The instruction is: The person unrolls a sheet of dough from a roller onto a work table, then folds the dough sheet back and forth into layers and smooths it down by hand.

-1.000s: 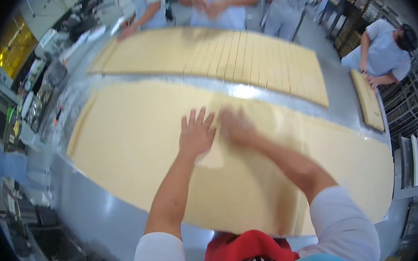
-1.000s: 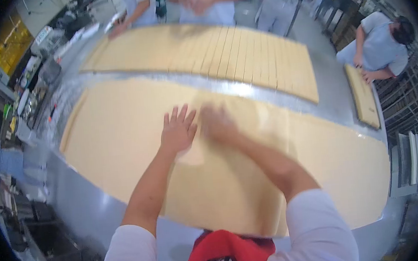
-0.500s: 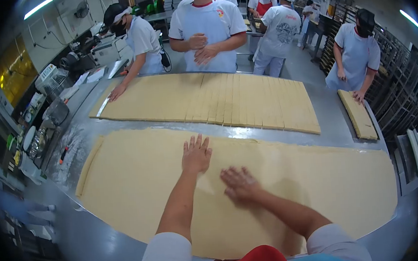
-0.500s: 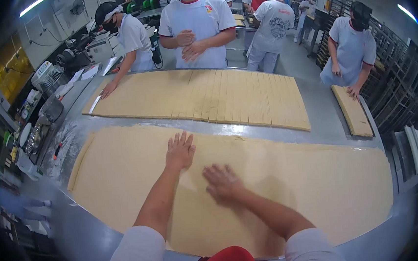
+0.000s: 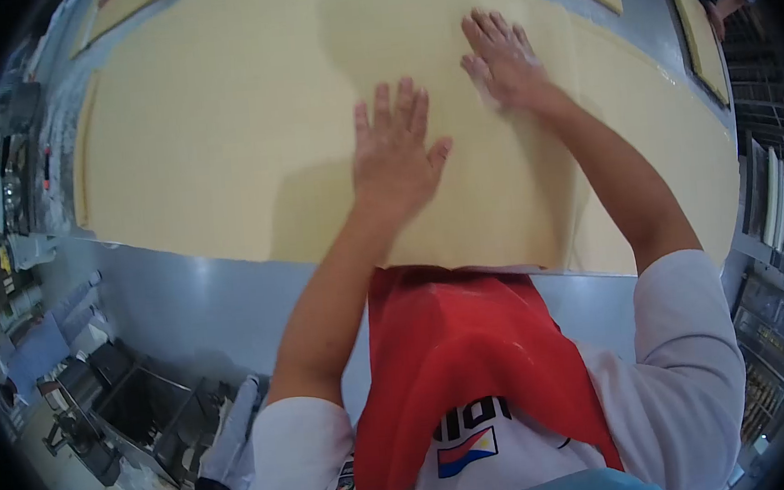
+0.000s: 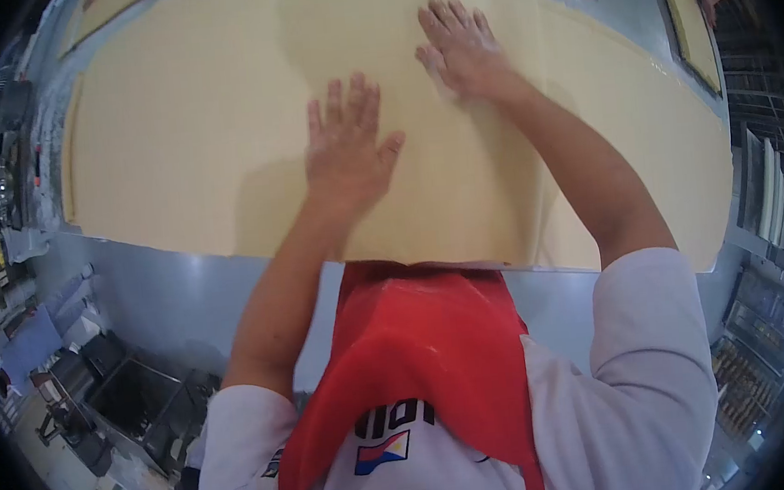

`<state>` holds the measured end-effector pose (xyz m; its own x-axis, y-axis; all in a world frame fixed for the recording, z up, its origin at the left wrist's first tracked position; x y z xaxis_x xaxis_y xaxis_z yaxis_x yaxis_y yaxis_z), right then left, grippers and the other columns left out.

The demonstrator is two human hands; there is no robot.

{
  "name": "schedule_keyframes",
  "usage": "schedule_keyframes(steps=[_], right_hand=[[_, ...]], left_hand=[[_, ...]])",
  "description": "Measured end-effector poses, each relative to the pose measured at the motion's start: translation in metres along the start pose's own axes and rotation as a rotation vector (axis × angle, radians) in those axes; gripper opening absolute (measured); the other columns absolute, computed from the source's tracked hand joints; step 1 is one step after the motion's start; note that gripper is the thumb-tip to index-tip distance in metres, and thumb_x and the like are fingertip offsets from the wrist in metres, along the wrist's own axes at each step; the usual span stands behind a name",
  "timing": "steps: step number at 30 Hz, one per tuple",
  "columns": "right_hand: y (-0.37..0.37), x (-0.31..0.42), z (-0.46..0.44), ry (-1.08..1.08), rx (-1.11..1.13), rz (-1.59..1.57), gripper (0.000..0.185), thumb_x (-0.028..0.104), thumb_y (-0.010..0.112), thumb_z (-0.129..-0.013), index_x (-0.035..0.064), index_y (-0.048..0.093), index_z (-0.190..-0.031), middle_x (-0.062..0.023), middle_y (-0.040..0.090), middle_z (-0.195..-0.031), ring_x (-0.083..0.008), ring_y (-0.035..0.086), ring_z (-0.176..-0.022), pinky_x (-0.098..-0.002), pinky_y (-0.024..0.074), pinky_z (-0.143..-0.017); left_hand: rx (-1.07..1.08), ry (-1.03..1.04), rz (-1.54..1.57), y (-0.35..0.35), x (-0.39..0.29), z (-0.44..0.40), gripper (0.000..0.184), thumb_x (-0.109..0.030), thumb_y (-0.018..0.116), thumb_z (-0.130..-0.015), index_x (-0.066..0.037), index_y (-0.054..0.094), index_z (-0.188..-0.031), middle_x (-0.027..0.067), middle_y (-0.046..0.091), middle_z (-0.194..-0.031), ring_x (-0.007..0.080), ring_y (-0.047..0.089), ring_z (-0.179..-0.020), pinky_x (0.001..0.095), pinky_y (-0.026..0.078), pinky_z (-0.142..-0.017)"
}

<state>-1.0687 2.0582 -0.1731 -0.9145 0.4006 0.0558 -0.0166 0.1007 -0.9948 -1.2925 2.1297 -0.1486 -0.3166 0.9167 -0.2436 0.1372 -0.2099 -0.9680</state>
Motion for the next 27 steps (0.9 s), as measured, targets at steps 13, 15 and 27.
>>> schedule_keyframes(steps=[13, 15, 27], right_hand=[[-0.031, -0.149, -0.015, 0.202, -0.222, -0.088, 0.069, 0.042, 0.053, -0.099, 0.0063, 0.034, -0.155, -0.0155, 0.038, -0.158, -0.0330, 0.030, -0.149, -0.0472, 0.0234, -0.121], [-0.036, -0.172, 0.049, 0.396, -0.390, -0.597, 0.072, 0.032, 0.058, -0.096, 0.0055, 0.028, -0.157, -0.0196, 0.027, -0.163, -0.0299, 0.025, -0.152, -0.0464, 0.0242, -0.122], [-0.023, -0.063, 0.073, 0.393, -0.271, -1.268, 0.038, 0.006, 0.055, -0.086, 0.0004, 0.058, -0.124, -0.0178, 0.068, -0.120, -0.0275, 0.061, -0.122, -0.0363, 0.0439, -0.108]], left_hand=[[-0.075, -0.696, -0.127, 0.012, 0.028, -0.025, 0.088, -0.065, 0.040, -0.098, -0.003, 0.025, -0.158, 0.0275, 0.013, -0.165, 0.0477, 0.007, -0.152, 0.0656, 0.004, -0.119], [-0.018, -0.540, -0.072, 0.034, -0.050, -0.008, 0.091, -0.067, 0.040, -0.096, -0.002, 0.024, -0.158, 0.0298, 0.011, -0.164, 0.0509, 0.005, -0.151, 0.0694, 0.003, -0.117], [0.240, -0.333, 0.370, 0.002, -0.201, 0.040, 0.058, -0.015, 0.062, -0.089, -0.017, 0.050, -0.147, 0.0209, 0.062, -0.125, 0.0376, 0.063, -0.110, 0.0495, 0.051, -0.094]])
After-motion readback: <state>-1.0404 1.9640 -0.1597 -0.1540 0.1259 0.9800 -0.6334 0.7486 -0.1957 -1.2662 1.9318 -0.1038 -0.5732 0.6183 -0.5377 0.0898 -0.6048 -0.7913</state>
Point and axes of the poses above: each hand's wrist, its own z-axis away from the middle knuckle, its own y-axis out of the palm, x = y × z, the point moved 5 cm from there along -z, towards the middle knuckle
